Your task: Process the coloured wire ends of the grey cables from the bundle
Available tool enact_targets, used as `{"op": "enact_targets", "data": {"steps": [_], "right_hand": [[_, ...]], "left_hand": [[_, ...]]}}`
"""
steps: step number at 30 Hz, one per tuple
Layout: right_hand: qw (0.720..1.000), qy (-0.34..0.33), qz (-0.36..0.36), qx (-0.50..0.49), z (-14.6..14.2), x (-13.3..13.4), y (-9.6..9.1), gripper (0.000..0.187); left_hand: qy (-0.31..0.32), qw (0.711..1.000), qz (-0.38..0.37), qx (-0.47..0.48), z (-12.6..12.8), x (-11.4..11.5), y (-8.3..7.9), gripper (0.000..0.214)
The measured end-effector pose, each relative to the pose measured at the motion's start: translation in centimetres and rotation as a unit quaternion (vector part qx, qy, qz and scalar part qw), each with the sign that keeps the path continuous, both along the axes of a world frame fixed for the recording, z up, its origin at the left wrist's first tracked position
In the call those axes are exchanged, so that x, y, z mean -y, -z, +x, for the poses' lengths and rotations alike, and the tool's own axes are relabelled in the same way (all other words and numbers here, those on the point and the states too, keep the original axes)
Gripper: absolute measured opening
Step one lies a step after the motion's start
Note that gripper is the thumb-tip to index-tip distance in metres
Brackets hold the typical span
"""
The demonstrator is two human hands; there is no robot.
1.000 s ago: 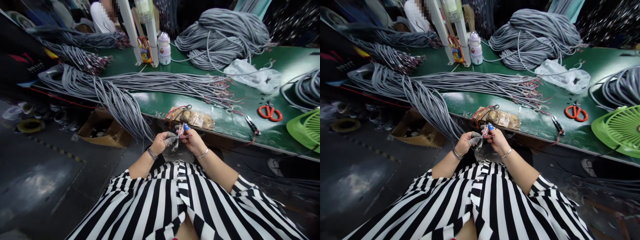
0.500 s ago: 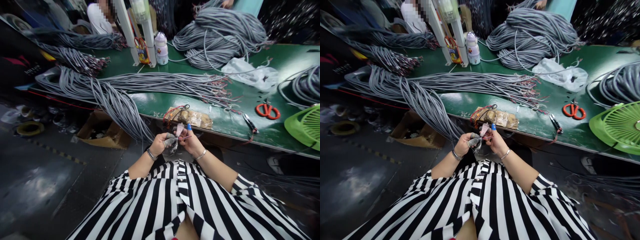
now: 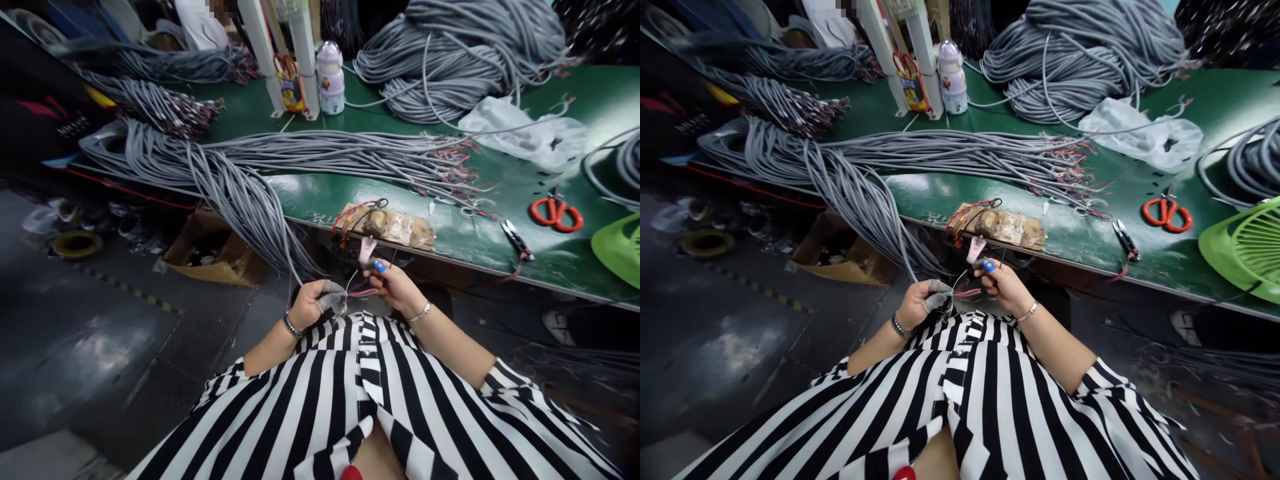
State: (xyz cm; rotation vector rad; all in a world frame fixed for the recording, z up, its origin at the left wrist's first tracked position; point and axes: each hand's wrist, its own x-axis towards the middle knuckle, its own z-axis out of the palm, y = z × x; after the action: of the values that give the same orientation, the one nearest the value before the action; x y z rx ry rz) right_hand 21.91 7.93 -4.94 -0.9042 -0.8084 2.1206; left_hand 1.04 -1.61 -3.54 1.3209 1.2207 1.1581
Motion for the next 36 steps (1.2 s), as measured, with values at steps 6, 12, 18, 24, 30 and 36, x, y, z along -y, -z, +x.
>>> {"op": "enact_targets", "data": {"steps": [6, 12, 18, 24, 30, 36], "right_hand": [[0.996, -0.055, 0.067, 0.007, -0.2, 1.2, -0.8, 0.033], [0.985, -0.08, 0.152, 0.011, -2.5, 2.2, -2.6, 0.035], [0.974, -0.038, 0.215, 0.062, -3.6, 2.8, -3.3, 0.024], [0.958, -0.022, 0.262, 0.115, -2.3, 2.9, -2.6, 0.023], [0.839, -0.06, 0.504, 0.195, -1.3, 3.3, -3.3, 0.018], [0.698, -0.102, 0.654, 0.271, -1.6, 4.1, -3.0, 0.017]], "left_hand": [[-0.071, 0.985, -0.051, 0.147, 0.7, -0.6, 1.4, 0.04], [-0.101, 0.962, -0.077, 0.241, 1.3, -1.0, 1.1, 0.044], [-0.089, 0.966, -0.078, 0.229, 1.2, -0.7, 1.5, 0.041], [-0.094, 0.967, -0.092, 0.217, 1.1, -0.8, 1.6, 0.046], [-0.101, 0.966, -0.065, 0.229, 1.8, -1.0, 1.7, 0.039], [-0.134, 0.968, -0.045, 0.207, 2.4, -1.3, 1.9, 0.034]]}}
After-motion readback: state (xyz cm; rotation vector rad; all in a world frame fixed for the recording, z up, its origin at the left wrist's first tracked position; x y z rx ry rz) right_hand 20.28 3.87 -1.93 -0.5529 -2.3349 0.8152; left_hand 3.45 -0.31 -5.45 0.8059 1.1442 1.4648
